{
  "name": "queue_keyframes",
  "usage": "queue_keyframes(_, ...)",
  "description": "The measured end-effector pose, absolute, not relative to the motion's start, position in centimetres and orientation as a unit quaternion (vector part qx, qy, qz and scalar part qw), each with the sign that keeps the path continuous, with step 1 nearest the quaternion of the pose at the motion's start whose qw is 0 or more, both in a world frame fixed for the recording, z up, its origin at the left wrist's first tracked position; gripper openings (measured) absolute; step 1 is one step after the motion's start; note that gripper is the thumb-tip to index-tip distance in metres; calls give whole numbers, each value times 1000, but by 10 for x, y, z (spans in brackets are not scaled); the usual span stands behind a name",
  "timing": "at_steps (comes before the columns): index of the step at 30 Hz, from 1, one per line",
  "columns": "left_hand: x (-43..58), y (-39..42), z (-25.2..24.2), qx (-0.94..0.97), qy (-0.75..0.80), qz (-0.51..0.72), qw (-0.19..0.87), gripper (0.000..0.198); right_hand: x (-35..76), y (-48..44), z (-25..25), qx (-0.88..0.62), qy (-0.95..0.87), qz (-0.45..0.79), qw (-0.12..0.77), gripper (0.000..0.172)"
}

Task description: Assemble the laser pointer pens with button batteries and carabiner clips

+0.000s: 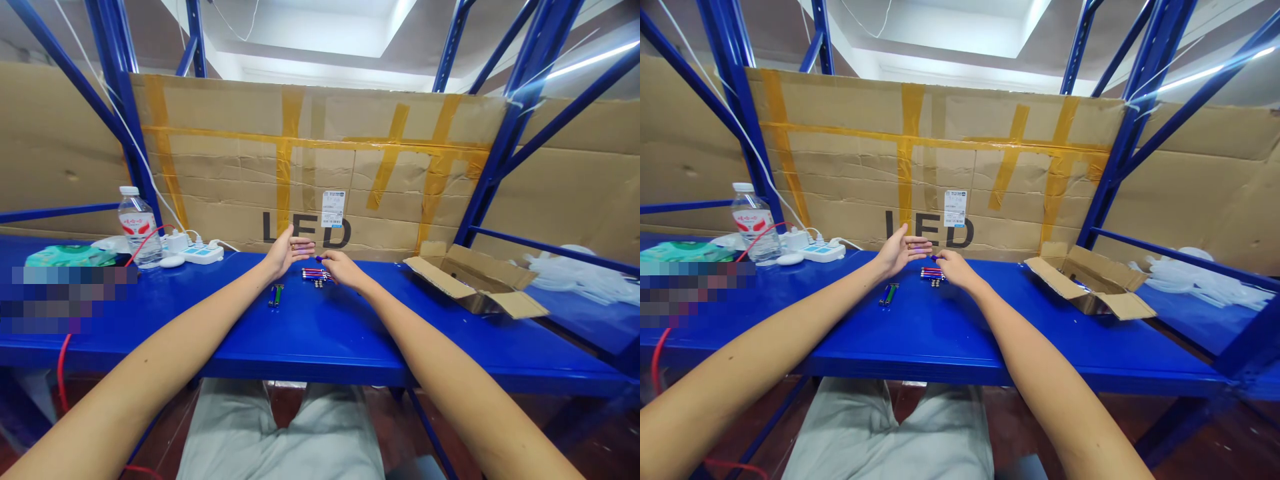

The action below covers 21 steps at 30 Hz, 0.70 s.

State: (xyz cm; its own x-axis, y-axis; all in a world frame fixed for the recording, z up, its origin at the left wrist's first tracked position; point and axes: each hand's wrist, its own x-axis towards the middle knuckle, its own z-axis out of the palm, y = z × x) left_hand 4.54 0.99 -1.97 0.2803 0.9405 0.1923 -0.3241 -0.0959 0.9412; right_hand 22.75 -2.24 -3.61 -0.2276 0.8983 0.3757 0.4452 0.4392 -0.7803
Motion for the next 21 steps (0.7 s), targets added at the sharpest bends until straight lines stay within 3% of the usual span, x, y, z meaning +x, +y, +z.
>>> queue_keyframes(21,47,5,-17,501,287,530,621,66,226,-27,-30,-495,-791,133,336,27)
